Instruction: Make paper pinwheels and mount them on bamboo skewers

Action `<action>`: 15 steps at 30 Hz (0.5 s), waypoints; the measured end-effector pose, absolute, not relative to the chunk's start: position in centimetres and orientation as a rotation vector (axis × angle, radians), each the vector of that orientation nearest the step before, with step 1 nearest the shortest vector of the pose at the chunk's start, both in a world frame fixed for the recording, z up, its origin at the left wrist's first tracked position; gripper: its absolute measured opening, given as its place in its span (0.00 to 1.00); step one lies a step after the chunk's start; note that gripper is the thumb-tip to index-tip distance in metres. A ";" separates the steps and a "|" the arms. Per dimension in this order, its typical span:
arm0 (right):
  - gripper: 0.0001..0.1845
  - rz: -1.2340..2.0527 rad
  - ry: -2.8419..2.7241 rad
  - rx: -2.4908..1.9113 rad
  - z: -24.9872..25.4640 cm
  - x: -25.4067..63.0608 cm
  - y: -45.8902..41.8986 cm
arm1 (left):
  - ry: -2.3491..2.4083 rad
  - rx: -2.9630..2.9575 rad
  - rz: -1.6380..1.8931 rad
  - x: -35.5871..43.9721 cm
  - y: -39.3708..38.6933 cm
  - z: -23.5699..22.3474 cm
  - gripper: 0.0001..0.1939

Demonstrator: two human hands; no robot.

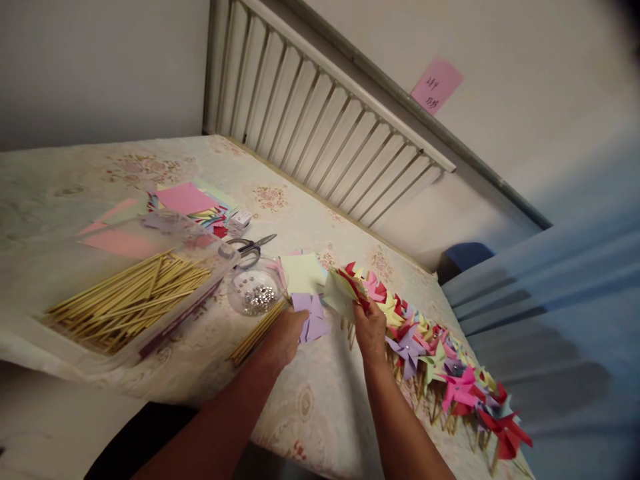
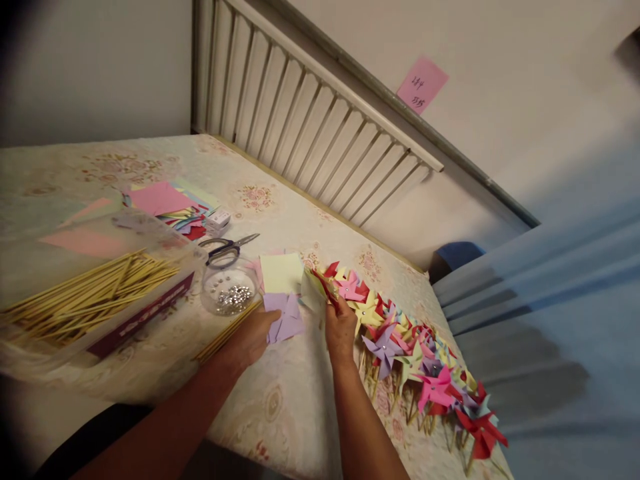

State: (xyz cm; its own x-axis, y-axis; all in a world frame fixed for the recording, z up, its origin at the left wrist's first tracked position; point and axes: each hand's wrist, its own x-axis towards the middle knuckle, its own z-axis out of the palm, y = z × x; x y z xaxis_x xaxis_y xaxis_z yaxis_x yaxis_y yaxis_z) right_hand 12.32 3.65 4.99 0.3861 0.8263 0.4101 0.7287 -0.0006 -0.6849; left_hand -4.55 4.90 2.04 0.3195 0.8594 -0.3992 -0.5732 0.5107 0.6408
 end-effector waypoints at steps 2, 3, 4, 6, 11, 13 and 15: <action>0.21 0.116 -1.385 -1.758 4.9 12.2 3.6 | 0.810 0.433 0.978 -4.6 4.9 2.1 0.07; 0.21 0.107 -1.393 -1.768 4.9 12.1 3.5 | 0.819 0.441 0.975 -4.6 4.9 2.1 0.07; 0.21 0.098 -1.396 -1.778 4.9 12.0 3.4 | 0.823 0.450 0.971 -4.6 4.9 2.2 0.06; 0.21 0.088 -1.400 -1.795 4.8 11.8 3.3 | 0.836 0.462 0.964 -4.6 4.9 2.1 0.06; 0.20 0.111 -1.413 -1.798 4.5 11.6 3.1 | 0.812 0.472 0.972 -4.4 4.8 2.0 0.05; 0.20 0.110 -1.418 -1.802 4.3 11.5 3.1 | 0.794 0.472 0.977 -4.4 4.8 2.0 0.05; 0.20 0.096 -1.418 -1.798 4.1 11.4 3.0 | 0.791 0.473 0.980 -4.5 4.7 2.2 0.04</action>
